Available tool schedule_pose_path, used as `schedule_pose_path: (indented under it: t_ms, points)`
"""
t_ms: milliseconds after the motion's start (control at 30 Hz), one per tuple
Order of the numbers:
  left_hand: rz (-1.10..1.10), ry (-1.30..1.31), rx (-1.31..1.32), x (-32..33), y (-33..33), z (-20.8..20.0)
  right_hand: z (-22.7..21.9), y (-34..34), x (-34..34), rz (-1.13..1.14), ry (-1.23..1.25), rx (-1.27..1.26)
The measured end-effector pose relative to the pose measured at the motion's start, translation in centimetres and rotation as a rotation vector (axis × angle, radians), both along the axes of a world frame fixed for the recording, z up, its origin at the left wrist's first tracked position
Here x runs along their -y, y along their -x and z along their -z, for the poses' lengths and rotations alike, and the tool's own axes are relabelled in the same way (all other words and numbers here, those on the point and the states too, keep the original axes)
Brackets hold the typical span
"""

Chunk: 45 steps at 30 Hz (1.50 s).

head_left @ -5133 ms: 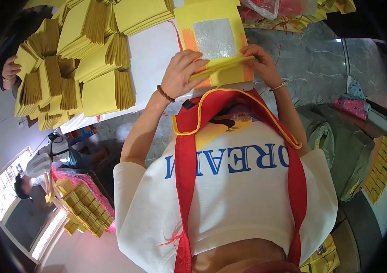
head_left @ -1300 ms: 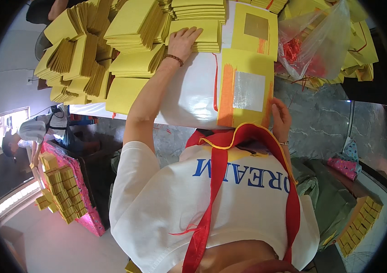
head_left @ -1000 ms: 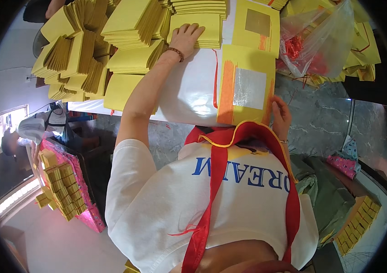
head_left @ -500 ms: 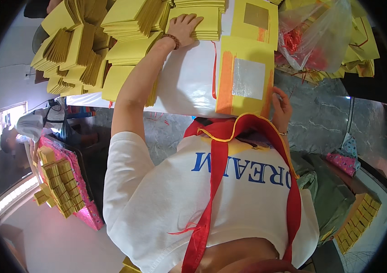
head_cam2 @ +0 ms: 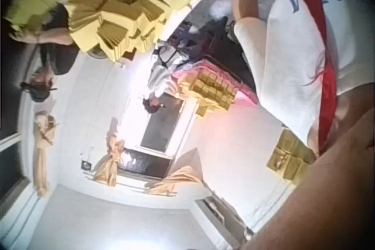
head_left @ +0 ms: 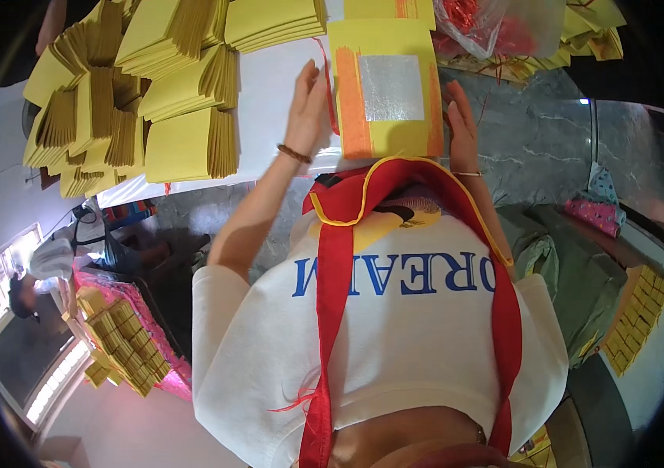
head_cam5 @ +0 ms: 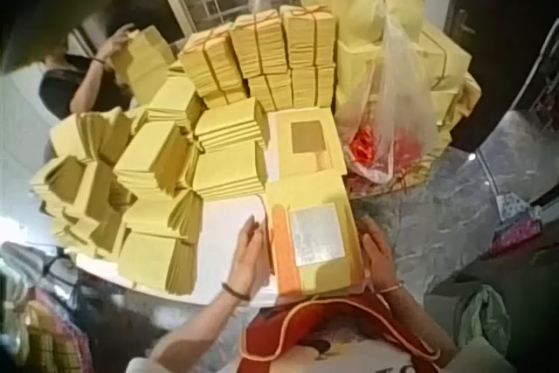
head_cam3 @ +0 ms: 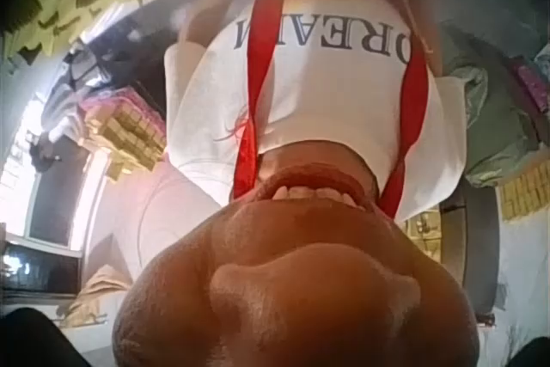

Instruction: Folding sheets of yellow paper into stacks at a production workstation.

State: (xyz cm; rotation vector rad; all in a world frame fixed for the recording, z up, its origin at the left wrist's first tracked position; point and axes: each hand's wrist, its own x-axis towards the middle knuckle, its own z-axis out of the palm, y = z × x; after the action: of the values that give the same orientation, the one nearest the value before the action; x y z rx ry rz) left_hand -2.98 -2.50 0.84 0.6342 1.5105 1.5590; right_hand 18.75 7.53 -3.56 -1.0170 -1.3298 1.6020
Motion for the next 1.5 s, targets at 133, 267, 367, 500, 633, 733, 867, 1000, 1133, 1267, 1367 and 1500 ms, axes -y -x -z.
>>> schedule_pose_path:
  t_ms: [133,267,367,500,633,733,867,1000,1133,1267,1367,1500]
  points:
    - [-0.067,-0.062,0.133,0.6,-2.9,4.1,0.0,1.2,0.7,-0.012,0.245,-0.233]
    - [-0.008,-0.049,0.009,0.5,-3.5,4.2,-0.5,1.1,1.1,-0.092,0.226,-0.203]
    - [-0.025,-0.069,-0.057,1.0,-3.4,4.3,-0.3,0.6,0.8,-0.067,0.188,-0.161]
    - [0.138,-0.137,-1.167,2.8,-2.3,1.6,0.9,-1.2,0.0,-0.026,-0.111,-0.037]
    - [0.470,-0.286,-1.418,3.3,-3.4,0.2,0.9,-2.1,-0.7,-0.182,-0.691,0.306]
    - [0.563,-0.274,-1.511,3.0,-3.5,0.5,0.9,-2.2,-0.7,-0.224,-0.682,0.356]
    - [0.597,-0.393,-1.488,2.3,-3.2,0.6,1.7,-2.5,-1.1,-0.295,-0.556,0.225]
    - [0.559,-0.381,-1.314,1.9,-3.2,0.3,1.9,-2.7,-1.0,-0.298,-0.444,0.178]
    - [0.553,-0.305,-1.153,1.8,-2.9,0.6,1.4,-2.5,-1.1,-0.311,-0.303,0.148]
    - [0.528,-0.182,-0.977,1.5,-2.9,0.0,1.1,-2.3,-0.8,-0.304,-0.249,0.119]
    - [0.520,-0.110,-0.914,1.4,-3.0,-0.2,1.2,-2.3,-0.9,-0.294,-0.268,0.142]
    - [0.564,0.001,-0.785,1.1,-2.8,-0.2,1.2,-2.2,-0.9,-0.300,-0.254,0.127]
